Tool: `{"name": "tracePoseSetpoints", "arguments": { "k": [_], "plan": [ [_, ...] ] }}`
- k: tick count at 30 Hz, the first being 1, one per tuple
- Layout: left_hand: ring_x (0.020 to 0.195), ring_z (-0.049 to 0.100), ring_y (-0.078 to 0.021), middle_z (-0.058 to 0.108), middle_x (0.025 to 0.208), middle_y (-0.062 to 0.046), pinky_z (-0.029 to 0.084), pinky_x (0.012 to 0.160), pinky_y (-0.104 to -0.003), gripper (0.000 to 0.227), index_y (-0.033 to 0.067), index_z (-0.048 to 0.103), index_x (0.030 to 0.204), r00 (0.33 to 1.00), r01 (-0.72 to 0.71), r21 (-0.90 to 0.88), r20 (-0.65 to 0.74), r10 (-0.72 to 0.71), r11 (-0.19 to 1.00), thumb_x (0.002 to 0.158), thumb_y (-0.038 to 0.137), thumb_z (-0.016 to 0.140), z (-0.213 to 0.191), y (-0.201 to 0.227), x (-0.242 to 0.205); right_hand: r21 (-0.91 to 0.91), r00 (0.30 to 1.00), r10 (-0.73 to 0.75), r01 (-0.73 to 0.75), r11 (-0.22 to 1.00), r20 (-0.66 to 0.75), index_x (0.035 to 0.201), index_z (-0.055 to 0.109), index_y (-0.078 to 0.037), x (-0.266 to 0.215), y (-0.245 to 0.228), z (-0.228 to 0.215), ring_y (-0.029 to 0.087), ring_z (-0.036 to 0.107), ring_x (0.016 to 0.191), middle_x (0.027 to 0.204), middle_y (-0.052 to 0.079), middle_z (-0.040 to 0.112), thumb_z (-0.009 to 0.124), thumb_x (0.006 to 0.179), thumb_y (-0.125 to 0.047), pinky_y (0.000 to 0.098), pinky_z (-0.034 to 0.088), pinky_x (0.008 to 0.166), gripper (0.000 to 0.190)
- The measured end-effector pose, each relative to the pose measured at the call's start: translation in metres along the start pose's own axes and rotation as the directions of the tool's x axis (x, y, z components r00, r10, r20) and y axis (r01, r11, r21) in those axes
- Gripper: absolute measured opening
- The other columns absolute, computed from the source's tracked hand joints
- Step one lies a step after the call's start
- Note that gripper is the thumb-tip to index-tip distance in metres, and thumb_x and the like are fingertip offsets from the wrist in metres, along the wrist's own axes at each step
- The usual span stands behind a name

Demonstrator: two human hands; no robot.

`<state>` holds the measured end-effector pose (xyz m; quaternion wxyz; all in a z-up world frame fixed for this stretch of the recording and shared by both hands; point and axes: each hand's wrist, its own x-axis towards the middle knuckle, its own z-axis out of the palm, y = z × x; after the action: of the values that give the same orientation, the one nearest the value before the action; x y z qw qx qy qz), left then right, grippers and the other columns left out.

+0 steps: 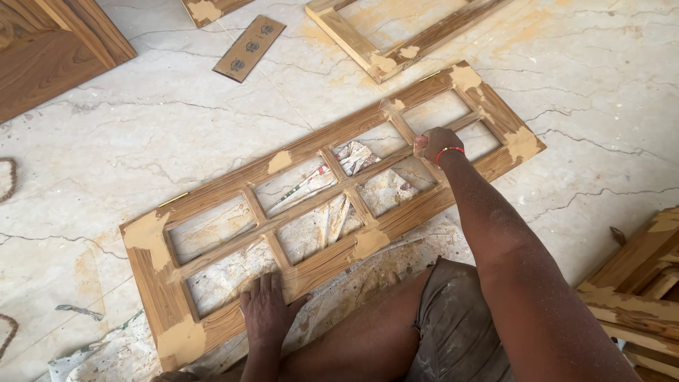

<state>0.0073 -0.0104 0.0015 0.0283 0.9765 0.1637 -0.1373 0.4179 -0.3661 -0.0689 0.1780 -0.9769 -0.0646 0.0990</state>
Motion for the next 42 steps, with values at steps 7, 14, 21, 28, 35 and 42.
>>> {"name": "tracePoseSetpoints", "arguments": {
  "k": [7, 14, 21, 28, 35, 42],
  "plan": [
    [0.132, 0.050, -0.0239, 0.056, 0.139, -0.006, 0.036, 0.108, -0.043, 0.100, 0.0105, 0.051, 0.144, 0.997, 0.055, -0.017, 0.050, -0.054, 0.998, 0.072, 0.078, 0.068, 0.002, 0.001, -0.001, -0.340, 0.997, 0.051, -0.030, 0.940, 0.055, 0.097, 0.079, -0.007, 0.022, -0.014, 0.000, 0.036, 0.073, 0.096, 0.096, 0.018, 0.076, 0.071, 0.094, -0.048, 0.0448, 0.057, 0.084, 0.042],
    [0.132, 0.047, -0.0288, 0.055, 0.142, -0.011, 0.034, 0.107, -0.048, 0.102, 0.0088, 0.052, 0.143, 0.999, 0.015, 0.012, -0.039, -0.014, 1.000, 0.070, 0.077, 0.073, 0.009, 0.000, 0.004, -0.447, 0.912, -0.406, 0.341, 0.827, -0.057, 0.098, 0.081, -0.015, 0.009, -0.001, 0.021, 0.029, 0.075, 0.097, 0.099, 0.010, 0.078, 0.075, 0.087, -0.025, 0.0433, 0.059, 0.085, 0.015],
    [0.133, 0.049, -0.0261, 0.057, 0.136, -0.008, 0.036, 0.109, -0.046, 0.096, 0.0090, 0.054, 0.139, 0.999, 0.040, 0.000, -0.003, -0.040, 0.999, 0.072, 0.075, 0.072, 0.002, 0.004, -0.001, -0.363, 0.993, 0.085, -0.050, 0.931, 0.080, 0.102, 0.079, -0.010, 0.018, 0.000, 0.013, 0.030, 0.072, 0.098, 0.102, 0.013, 0.076, 0.089, 0.079, -0.044, 0.0408, 0.058, 0.085, 0.043],
    [0.132, 0.049, -0.0272, 0.058, 0.136, -0.009, 0.036, 0.107, -0.047, 0.096, 0.0077, 0.054, 0.139, 0.998, 0.012, -0.019, -0.066, -0.013, 1.000, 0.071, 0.072, 0.075, 0.005, 0.002, 0.003, -0.338, 0.956, -0.197, 0.263, 0.904, 0.217, 0.096, 0.083, -0.016, 0.026, -0.026, 0.015, 0.027, 0.075, 0.098, 0.100, 0.010, 0.079, 0.085, 0.079, -0.033, 0.0427, 0.058, 0.089, 0.024],
    [0.131, 0.049, -0.0254, 0.058, 0.135, -0.008, 0.036, 0.107, -0.046, 0.098, 0.0088, 0.053, 0.140, 0.999, 0.036, -0.020, -0.012, -0.036, 0.999, 0.070, 0.072, 0.076, 0.002, 0.003, -0.001, -0.424, 0.905, -0.404, 0.419, 0.803, 0.130, 0.093, 0.080, -0.012, 0.018, -0.034, 0.030, 0.028, 0.072, 0.098, 0.097, 0.012, 0.075, 0.086, 0.076, -0.034, 0.0421, 0.057, 0.086, 0.028],
    [0.132, 0.050, -0.0255, 0.058, 0.137, -0.007, 0.036, 0.107, -0.044, 0.093, 0.0089, 0.056, 0.137, 0.996, 0.002, -0.008, -0.085, -0.002, 1.000, 0.072, 0.073, 0.074, 0.009, 0.000, 0.000, -0.419, 0.942, -0.334, 0.311, 0.853, 0.019, 0.100, 0.078, -0.014, 0.011, -0.017, 0.007, 0.027, 0.074, 0.097, 0.098, 0.009, 0.077, 0.080, 0.088, -0.032, 0.0418, 0.058, 0.087, 0.021]
  ]
}}
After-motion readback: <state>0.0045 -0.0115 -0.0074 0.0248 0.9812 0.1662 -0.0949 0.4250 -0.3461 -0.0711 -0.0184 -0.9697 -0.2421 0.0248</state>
